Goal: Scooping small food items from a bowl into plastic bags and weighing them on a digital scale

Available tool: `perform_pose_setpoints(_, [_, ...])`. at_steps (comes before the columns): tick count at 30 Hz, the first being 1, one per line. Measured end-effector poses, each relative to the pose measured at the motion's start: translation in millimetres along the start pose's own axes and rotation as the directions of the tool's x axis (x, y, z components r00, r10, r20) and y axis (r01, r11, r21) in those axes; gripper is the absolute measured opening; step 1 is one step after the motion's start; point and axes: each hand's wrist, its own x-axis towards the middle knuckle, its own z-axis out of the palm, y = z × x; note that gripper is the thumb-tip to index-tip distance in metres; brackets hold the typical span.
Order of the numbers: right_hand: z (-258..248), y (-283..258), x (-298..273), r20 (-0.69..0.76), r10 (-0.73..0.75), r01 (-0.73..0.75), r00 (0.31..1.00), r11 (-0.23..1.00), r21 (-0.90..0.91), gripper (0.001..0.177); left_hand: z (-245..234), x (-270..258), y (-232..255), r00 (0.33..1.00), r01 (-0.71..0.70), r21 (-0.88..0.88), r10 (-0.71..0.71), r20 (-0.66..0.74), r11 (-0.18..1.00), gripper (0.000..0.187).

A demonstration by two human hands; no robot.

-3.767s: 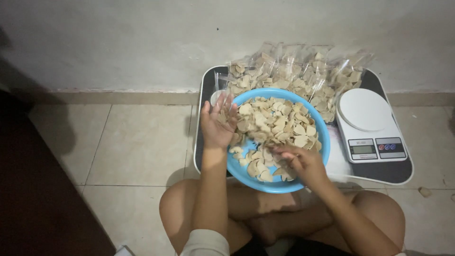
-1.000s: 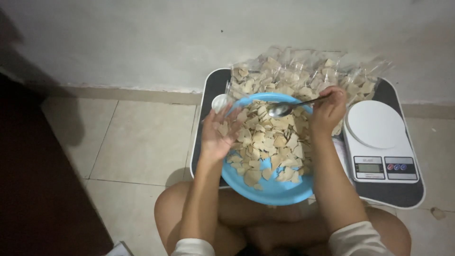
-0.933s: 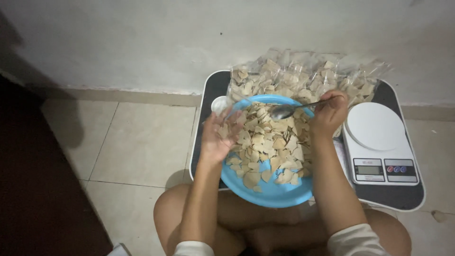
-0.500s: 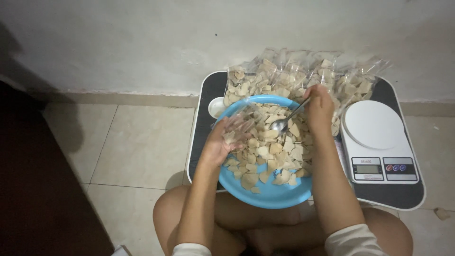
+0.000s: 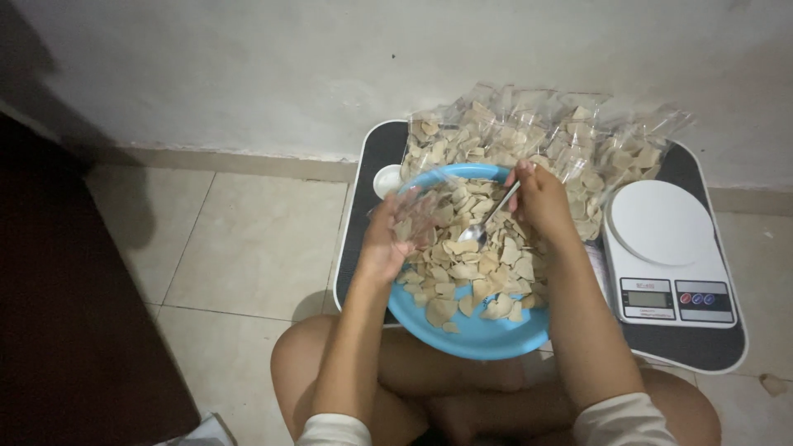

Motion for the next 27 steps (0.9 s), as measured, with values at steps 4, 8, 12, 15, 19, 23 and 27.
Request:
perform_pose_setpoints(4, [4.9, -40.3, -23.4, -0.12, 0.141, -0.114, 0.983, 0.972, 0.206, 0.044, 8.3, -7.6, 5.7, 1.0, 0.007, -0.059, -0.008, -0.014, 0.998, 0.06])
perform_pose_setpoints(8, [-6.0, -13.2, -6.4, -0.214, 0.107, -0.088, 0.971, 0.992, 0.096, 0.052, 12.7, -11.4, 9.1, 0.999, 0.035, 0.032, -0.034, -0.026, 0.999, 0.059])
perform_pose_setpoints(12, [-5.6, 8.0, 5.1, -0.265, -0.093, 0.16, 0.96, 0.956, 0.247, 0.048, 8.3, -3.8, 2.3, 0.998, 0.045, 0.05, -0.043, -0.035, 0.998, 0.06])
perform_pose_setpoints(15, [-4.4, 28.8, 20.5, -0.327, -0.129, 0.239, 0.936, 0.916, 0.323, 0.041, 25.7, -24.1, 16.2, 0.999, 0.031, 0.063, -0.029, -0.036, 0.998, 0.06])
perform_pose_setpoints(19, [-4.1, 25.9, 17.3, -0.356, -0.076, 0.237, 0.931, 0.868, 0.436, 0.042, 25.0, -20.7, 12.3, 0.998, 0.045, 0.075, -0.042, -0.043, 0.996, 0.062])
perform_pose_setpoints(23, [-7.6, 39.7, 22.5, -0.494, -0.106, 0.357, 0.863, 0.82, 0.448, 0.042, 24.9, -21.2, 12.0, 0.999, 0.034, 0.117, -0.029, -0.04, 0.993, 0.06])
perform_pose_setpoints(27, [-7.4, 49.2, 24.3, -0.544, -0.193, 0.453, 0.817, 0.798, 0.397, 0.048, 40.8, -37.7, 25.0, 1.0, 0.01, 0.148, -0.007, -0.022, 0.989, 0.058])
